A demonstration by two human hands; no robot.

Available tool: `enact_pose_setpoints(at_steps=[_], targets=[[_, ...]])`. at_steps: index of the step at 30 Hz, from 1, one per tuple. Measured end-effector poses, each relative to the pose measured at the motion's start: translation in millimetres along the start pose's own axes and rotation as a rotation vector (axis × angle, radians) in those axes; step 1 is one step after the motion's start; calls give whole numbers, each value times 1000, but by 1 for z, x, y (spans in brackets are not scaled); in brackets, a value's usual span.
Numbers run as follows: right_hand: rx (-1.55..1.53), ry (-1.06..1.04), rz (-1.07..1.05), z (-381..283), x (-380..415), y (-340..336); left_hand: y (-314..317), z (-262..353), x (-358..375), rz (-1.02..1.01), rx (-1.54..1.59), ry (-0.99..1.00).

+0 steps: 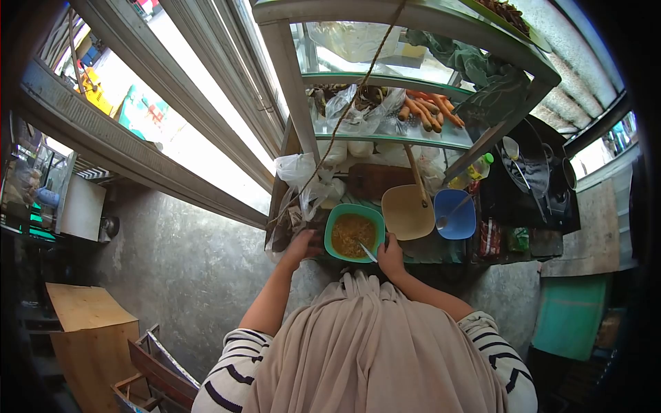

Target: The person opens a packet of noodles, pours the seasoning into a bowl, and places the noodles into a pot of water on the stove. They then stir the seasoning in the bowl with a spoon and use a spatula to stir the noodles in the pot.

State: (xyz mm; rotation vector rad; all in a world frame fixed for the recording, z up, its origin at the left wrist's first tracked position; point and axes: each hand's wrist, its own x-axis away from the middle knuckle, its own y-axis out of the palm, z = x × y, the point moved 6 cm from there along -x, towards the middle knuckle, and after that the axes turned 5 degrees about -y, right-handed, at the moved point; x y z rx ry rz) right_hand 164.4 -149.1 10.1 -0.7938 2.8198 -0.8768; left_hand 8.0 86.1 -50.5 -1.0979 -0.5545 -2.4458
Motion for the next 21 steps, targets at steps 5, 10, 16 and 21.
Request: enact_pose_setpoints(at_steps=[5, 10, 16, 21], targets=[[63, 63, 3, 20, -4, 11, 56, -14, 10, -75, 80, -59], [50, -38, 121, 25, -14, 10, 65, -9, -10, 0, 127, 21], [-195, 158, 37, 24, -9, -26, 67, -1, -28, 92, 94, 97], [375, 168, -25, 36, -1, -77, 73, 3, -38, 95, 205, 111]])
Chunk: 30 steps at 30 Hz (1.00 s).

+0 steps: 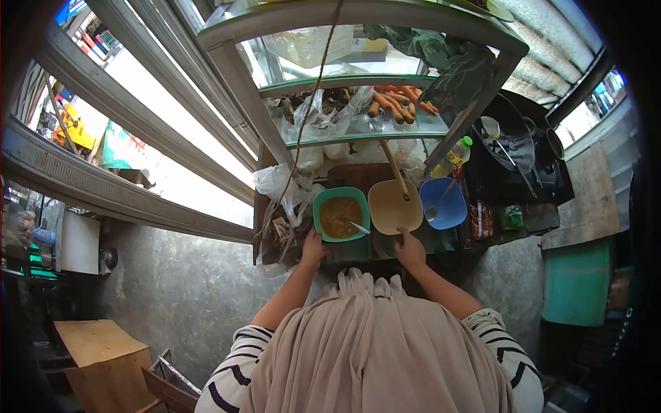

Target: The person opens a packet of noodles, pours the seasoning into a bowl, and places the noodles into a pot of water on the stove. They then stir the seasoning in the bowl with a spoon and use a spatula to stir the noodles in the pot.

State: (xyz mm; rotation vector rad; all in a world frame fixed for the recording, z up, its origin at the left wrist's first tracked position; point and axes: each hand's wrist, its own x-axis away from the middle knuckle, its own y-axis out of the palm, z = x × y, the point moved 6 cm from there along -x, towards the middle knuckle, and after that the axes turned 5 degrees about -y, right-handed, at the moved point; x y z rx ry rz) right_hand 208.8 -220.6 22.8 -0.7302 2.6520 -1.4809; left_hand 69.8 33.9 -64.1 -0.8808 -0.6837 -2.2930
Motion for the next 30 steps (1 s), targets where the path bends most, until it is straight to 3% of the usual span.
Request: enact_pose_setpoints(at_steps=[2, 6, 10, 12, 13, 14, 16, 18, 20, 22, 24, 26, 28, 30], targets=[[38, -193, 42, 3, 1, 4, 1, 3, -4, -16, -5, -6], [26, -143, -60, 7, 2, 14, 6, 13, 7, 5, 30, -18], [-151, -292, -82, 14, 8, 6, 7, 3, 10, -30, 57, -2], [-205, -349, -98, 17, 11, -8, 7, -4, 18, 79, 132, -31], [-229, -339, -199, 18, 15, -16, 12, -8, 21, 75, 126, -33], [-254, -329, -299, 19, 19, -22, 15, -13, 25, 103, 191, -62], [-276, -362, -306, 27, 25, -36, 24, -24, 37, 130, 251, -91], [-296, -398, -314, 38, 28, -43, 45, -38, 49, -31, 390, -143], [-324, -395, -305, 54, 30, -48, 48, -82, 32, -23, 319, -220], [-382, -361, -295, 74, 27, -56, 74, -96, 30, -16, 251, -290], [-437, -334, -282, 97, 22, -71, 132, -98, 36, -457, -140, -310], [-443, -265, -293, 129, 14, -91, 172, -87, 44, -407, -201, -302], [-419, -323, -228, 164, 2, -110, 201, -87, 35, -351, -260, -290], [-402, -364, -179, 199, -5, -129, 222, -99, 20, -310, -103, -276]])
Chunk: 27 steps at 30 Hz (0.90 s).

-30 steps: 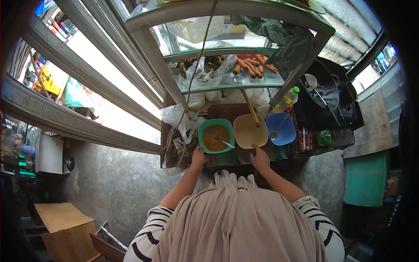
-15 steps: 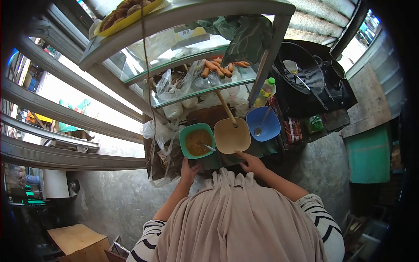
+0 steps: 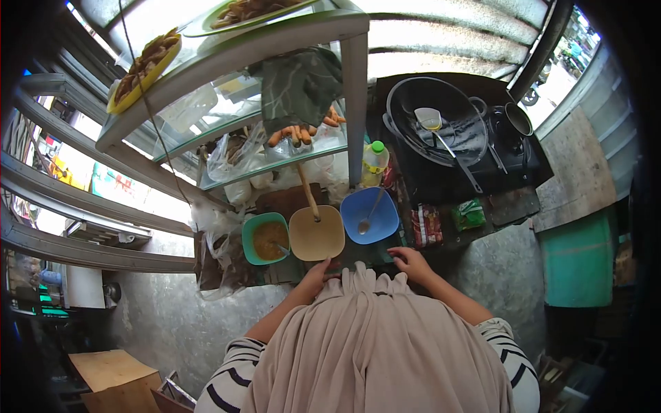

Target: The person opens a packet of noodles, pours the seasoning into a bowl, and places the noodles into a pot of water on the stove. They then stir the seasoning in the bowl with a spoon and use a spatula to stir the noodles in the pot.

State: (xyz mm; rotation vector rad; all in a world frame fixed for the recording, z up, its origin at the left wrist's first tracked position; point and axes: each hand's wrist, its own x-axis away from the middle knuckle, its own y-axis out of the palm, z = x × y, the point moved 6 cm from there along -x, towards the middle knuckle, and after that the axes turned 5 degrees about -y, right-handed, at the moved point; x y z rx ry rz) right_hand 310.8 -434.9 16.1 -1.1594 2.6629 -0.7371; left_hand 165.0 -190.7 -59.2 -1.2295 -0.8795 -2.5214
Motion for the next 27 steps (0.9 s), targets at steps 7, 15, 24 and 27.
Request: enact_pose_setpoints(at_steps=[7, 15, 24, 27], targets=[[-2, 308, 457, 116, 17, -113, 35, -5, -28, 206, 80, 192], [463, 134, 381, 94, -31, -143, 56, -22, -26, 268, 101, 137], [468, 176, 121, 142, -46, -141, 136, 16, -18, 117, -177, 84], [264, 162, 117, 121, -38, -149, 167, 15, -34, -60, -270, 97]])
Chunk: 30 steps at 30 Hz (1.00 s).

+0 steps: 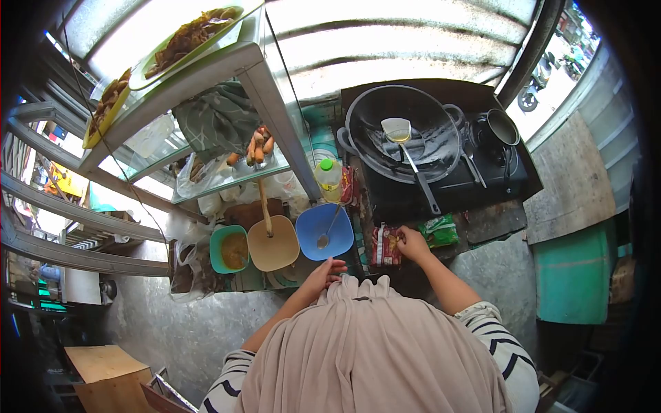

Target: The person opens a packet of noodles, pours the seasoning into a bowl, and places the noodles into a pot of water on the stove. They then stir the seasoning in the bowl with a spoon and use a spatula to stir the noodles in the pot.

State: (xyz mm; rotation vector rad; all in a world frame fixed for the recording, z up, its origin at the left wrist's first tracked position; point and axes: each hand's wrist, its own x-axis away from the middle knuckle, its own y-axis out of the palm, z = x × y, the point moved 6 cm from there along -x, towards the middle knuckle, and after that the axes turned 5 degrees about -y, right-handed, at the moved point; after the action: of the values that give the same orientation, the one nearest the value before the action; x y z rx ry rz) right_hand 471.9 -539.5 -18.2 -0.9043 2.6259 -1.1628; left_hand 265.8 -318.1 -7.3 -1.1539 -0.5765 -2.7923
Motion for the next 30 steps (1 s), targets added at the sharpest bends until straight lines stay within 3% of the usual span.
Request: enact_pose_setpoints(at_steps=[4, 6, 11, 15, 17, 22, 27, 29, 30], targets=[[71, -82, -12, -1, 11, -3, 27, 10, -18, -65, -73, -28], [143, -38, 81, -14, 19, -8, 35, 17, -22, -61, -136, -25], [258, 94, 76, -33, 19, 15, 48, 22, -26, -88, -211, -59], [59, -25, 169, -16, 3, 43, 50, 18, -27, -93, -236, -39], [-401, 125, 90, -15, 5, 46, 45, 14, -30, -99, -203, -41], [-476, -15, 156, -42, 27, 21, 45, -2, -38, -103, -100, -143], [-364, -71, 153, -88, 60, 3, 66, -35, -59, -394, 37, -306], [-457, -54, 144, -98, 73, 7, 77, -47, -69, -573, 354, -265], [-424, -27, 94, -103, 79, 9, 76, -51, -72, -556, 432, -232]])
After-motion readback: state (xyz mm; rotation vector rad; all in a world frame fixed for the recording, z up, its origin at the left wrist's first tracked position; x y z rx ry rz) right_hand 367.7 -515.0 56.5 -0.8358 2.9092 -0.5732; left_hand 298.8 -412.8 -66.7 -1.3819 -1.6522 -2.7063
